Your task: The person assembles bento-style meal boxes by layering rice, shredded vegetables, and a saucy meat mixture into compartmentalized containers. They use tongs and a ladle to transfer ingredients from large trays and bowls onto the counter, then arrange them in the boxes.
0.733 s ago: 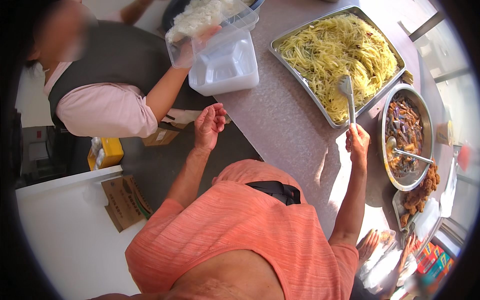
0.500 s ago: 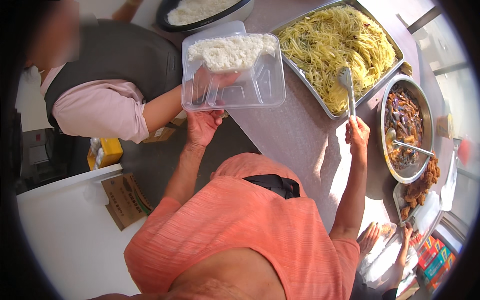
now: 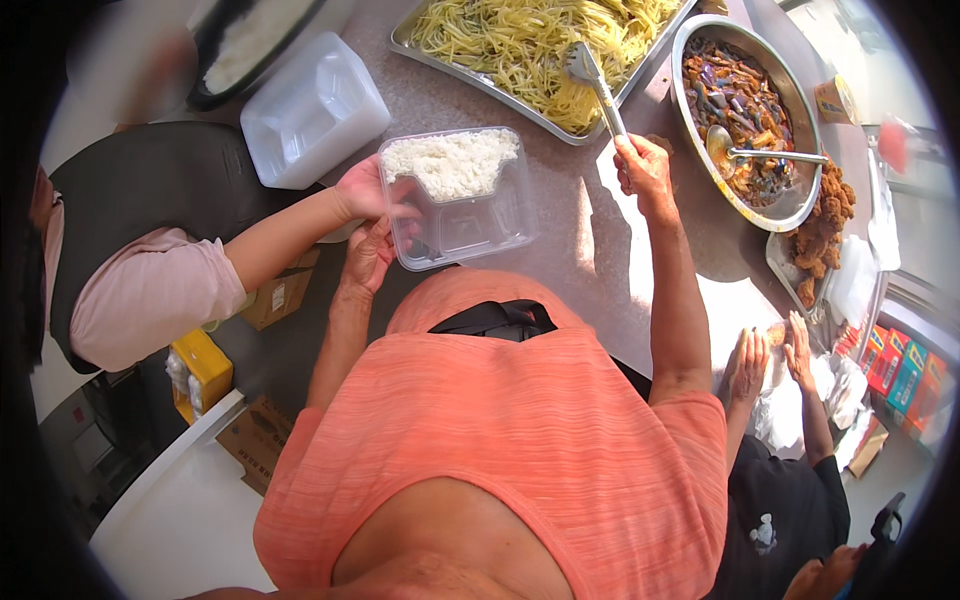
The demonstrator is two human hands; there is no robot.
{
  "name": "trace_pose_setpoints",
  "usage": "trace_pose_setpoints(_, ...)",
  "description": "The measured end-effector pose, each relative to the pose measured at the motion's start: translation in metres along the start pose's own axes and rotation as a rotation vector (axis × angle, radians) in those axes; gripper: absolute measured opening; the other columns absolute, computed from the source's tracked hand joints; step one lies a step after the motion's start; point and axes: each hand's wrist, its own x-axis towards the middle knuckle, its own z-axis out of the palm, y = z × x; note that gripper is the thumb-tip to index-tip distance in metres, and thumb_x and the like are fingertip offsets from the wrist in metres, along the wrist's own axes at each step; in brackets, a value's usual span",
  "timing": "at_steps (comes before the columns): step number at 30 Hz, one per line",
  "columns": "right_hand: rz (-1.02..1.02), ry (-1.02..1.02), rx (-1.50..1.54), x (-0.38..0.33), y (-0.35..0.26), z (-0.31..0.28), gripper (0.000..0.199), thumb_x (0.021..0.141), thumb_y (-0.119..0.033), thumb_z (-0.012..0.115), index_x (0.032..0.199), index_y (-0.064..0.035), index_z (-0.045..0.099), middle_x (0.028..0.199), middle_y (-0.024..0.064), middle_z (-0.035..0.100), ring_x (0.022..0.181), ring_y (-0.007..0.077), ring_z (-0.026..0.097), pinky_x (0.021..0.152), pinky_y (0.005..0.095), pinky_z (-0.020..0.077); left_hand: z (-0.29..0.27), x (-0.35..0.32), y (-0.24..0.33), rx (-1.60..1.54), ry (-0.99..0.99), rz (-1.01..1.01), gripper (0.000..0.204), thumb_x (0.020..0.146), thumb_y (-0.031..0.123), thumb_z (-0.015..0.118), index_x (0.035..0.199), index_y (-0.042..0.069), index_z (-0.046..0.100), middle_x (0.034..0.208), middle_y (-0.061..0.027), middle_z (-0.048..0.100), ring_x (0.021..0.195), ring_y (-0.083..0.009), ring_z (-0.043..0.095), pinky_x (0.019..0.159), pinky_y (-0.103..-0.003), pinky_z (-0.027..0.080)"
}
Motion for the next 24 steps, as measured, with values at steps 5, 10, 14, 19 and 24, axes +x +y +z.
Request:
trace_pose_setpoints(5, -0.029, -0.029, 0.014, -0.002, 0.003, -0.004, 0.025, 0.094, -0.024, 0.056, 0.074, -0.0089, 0.052, 0.058, -0.0045, 0.044, 0.039, 0.0031, 0.036, 0.034, 0.0208, 0.0251, 0.017, 0.019, -0.003, 0.236, 0.200, -0.006, 0.058, 0.083, 0.023, 0.073, 0.128, -0.002, 0.046, 0.099, -0.0080, 0.065, 0.084, -0.0147, 0.065, 0.065, -0.024, 0.051)
trace_pose_setpoints(10, -0.038, -0.040, 0.021, -0.006, -0.009, 0.003, 0.026, 0.094, -0.023, 0.055, 0.073, -0.0093, 0.051, 0.057, -0.0047, 0.043, 0.040, 0.0030, 0.036, 0.035, 0.0204, 0.0256, 0.025, 0.041, -0.010, 0.546, 0.234, 0.027, 0.050, 0.083, 0.009, 0.068, 0.125, -0.008, 0.047, 0.093, -0.0098, 0.066, 0.074, -0.0133, 0.064, 0.057, -0.022, 0.052)
trace_pose_setpoints(14, -0.008, -0.046, 0.034, -0.013, -0.020, 0.011, 0.025, 0.094, -0.022, 0.054, 0.074, -0.0092, 0.051, 0.059, -0.0039, 0.045, 0.042, 0.0035, 0.037, 0.036, 0.0201, 0.0263, 0.029, 0.056, -0.014, 0.609, 0.254, 0.052, 0.038, 0.080, 0.001, 0.063, 0.116, -0.007, 0.053, 0.080, -0.0061, 0.064, 0.064, -0.0110, 0.062, 0.051, -0.021, 0.052)
trace_pose_setpoints(19, -0.080, -0.098, 0.082, -0.030, -0.020, 0.017, 0.020, 0.094, -0.023, 0.056, 0.083, -0.0064, 0.055, 0.062, -0.0038, 0.046, 0.043, 0.0035, 0.038, 0.036, 0.0200, 0.0281, 0.035, 0.058, -0.016, 0.624, 0.271, 0.129, 0.029, 0.078, -0.002, 0.059, 0.106, -0.006, 0.057, 0.074, -0.0047, 0.063, 0.059, -0.0099, 0.061, 0.050, -0.022, 0.052)
trace_pose_setpoints(24, -0.139, -0.130, 0.109, -0.067, -0.003, 0.027, 0.029, 0.093, -0.023, 0.059, 0.112, -0.0006, 0.060, 0.064, -0.0039, 0.047, 0.046, 0.0032, 0.040, 0.039, 0.0194, 0.0316, 0.023, 0.059, -0.025, 0.575, 0.287, 0.184, 0.029, 0.079, -0.001, 0.060, 0.107, -0.007, 0.055, 0.074, -0.0055, 0.063, 0.058, -0.0107, 0.061, 0.050, -0.022, 0.053)
